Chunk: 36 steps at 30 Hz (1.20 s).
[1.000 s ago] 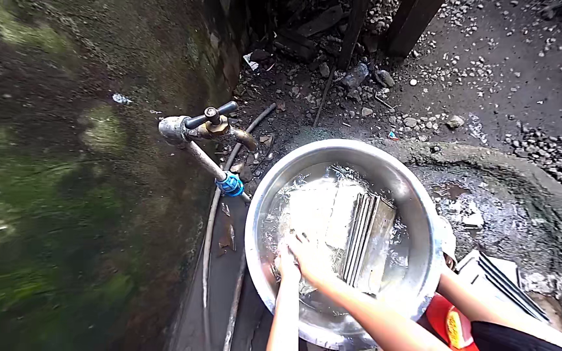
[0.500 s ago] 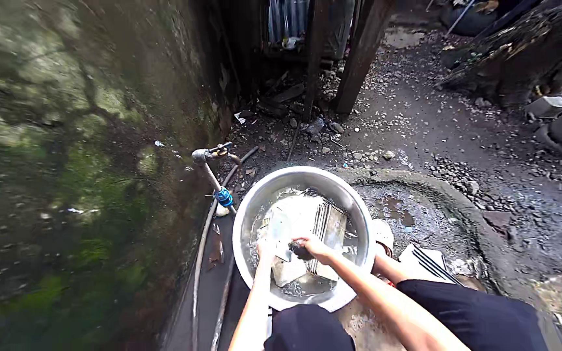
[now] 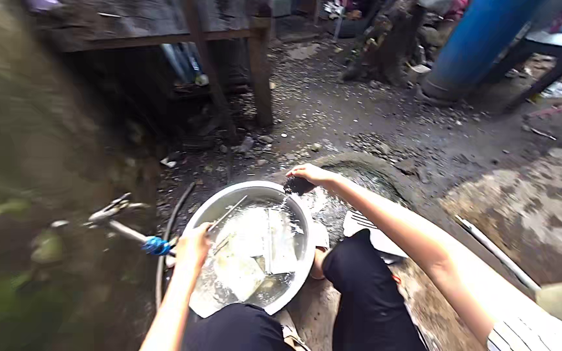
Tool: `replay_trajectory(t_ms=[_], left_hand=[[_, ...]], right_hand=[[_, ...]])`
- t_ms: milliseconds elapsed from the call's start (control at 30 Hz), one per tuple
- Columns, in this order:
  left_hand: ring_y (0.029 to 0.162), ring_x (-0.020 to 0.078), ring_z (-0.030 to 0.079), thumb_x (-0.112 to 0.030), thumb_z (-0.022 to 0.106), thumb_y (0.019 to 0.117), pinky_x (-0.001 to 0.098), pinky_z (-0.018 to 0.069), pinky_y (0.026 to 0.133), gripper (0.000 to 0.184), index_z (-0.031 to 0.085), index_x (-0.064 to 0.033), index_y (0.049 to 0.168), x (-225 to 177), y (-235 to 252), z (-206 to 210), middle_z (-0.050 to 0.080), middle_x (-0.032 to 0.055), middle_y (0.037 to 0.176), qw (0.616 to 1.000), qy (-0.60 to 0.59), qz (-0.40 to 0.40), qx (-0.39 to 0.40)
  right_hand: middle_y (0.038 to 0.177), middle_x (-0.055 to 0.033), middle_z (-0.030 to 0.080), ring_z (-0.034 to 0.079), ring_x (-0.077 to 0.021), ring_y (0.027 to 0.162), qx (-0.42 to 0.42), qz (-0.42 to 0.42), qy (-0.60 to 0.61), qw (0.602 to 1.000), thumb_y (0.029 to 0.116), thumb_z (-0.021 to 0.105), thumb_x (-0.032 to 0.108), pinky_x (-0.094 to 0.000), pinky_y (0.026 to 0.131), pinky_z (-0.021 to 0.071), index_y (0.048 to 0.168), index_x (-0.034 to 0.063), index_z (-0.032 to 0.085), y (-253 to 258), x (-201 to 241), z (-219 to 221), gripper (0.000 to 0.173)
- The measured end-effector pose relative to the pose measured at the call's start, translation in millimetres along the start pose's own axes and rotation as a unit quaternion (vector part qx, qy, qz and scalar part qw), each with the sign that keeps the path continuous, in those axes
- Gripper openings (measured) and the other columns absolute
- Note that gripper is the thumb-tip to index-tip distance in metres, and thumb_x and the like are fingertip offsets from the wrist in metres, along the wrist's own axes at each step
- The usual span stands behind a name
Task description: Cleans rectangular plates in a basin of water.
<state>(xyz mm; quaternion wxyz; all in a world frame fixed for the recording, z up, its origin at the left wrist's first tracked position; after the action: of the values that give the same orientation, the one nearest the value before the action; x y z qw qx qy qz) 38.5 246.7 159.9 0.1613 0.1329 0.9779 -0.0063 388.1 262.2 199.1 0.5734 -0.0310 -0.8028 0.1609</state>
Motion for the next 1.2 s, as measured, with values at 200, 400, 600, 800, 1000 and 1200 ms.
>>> replay_trajectory(t_ms=[200,400,600,800,1000,1200], left_hand=[[0.095,0.0513,0.069,0.013,0.058,0.0899,0.0689,0.0511,0.081,0.025,0.076,0.0017,0.104,-92,50,4,0.072,0.0285,0.098,0.962,0.068,0.263,-0.026],[0.108,0.0427,0.068,0.002,0.061,0.0946,0.0641,0.0504,0.091,0.024,0.076,-0.0055,0.112,-231,93,46,0.073,0.0198,0.111,0.94,0.088,0.304,0.128],[0.11,0.0285,0.067,-0.015,0.062,0.1005,0.0493,0.0475,0.102,0.028,0.07,-0.0024,0.123,-293,110,156,0.071,0.0173,0.118,0.909,-0.243,0.235,0.242],[0.101,0.0234,0.067,-0.012,0.058,0.1033,0.0417,0.0548,0.09,0.039,0.053,0.0008,0.14,-299,86,224,0.059,0.0218,0.134,0.846,-0.412,0.079,0.328],[0.116,0.0367,0.063,-0.025,0.051,0.1082,0.0508,0.0503,0.099,0.052,0.037,-0.0031,0.153,-283,79,250,0.057,0.0292,0.134,0.841,-0.335,0.008,0.425],[0.125,0.0471,0.057,-0.029,0.041,0.1113,0.0583,0.0412,0.109,0.054,0.03,-0.0031,0.157,-233,133,199,0.057,0.0343,0.133,0.912,-0.062,0.064,0.401]], right_hand=[[0.108,-0.0135,0.069,0.065,-0.0209,0.093,-0.05,0.081,0.049,0.994,0.1088,0.038,0.045,-0.0447,0.085,0.0538,0.121,0.0055,0.069,-96,-113,-99,0.051],[0.111,-0.01,0.068,0.064,-0.0169,0.095,-0.139,0.226,0.143,0.953,0.1076,0.043,0.046,-0.0407,0.087,0.0519,0.124,0.0085,0.067,-184,-254,-112,0.047],[0.151,-0.0285,0.045,0.05,-0.0387,0.135,-0.218,0.237,0.196,0.926,0.1034,0.06,0.028,-0.0528,0.111,0.0419,0.158,0.0039,0.029,-212,-327,-72,0.068],[0.111,-0.0097,0.064,0.065,-0.0163,0.094,-0.232,0.204,0.396,0.865,0.1114,0.039,0.031,-0.0364,0.083,0.0558,0.145,0.0086,0.044,-219,-359,-30,0.041],[0.095,-0.0065,0.064,0.065,-0.0135,0.082,-0.38,0.216,0.482,0.759,0.1124,0.036,0.027,-0.033,0.073,0.0558,0.126,0.0046,0.054,-225,-374,-22,0.032],[0.119,-0.0181,0.062,0.061,-0.0211,0.1,-0.474,0.294,0.417,0.718,0.1125,0.037,0.022,-0.0392,0.088,0.0509,0.139,-0.002,0.051,-237,-436,-45,0.038]])
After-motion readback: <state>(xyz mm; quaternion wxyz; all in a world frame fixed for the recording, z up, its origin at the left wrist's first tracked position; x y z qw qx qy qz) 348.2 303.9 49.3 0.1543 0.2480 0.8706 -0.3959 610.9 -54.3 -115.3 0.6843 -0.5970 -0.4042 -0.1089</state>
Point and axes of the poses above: each hand's wrist, its own y-axis towards the middle knuckle, its own z-axis out of the palm, x = y × z, the point moved 3 cm from there along y, towards the middle knuckle
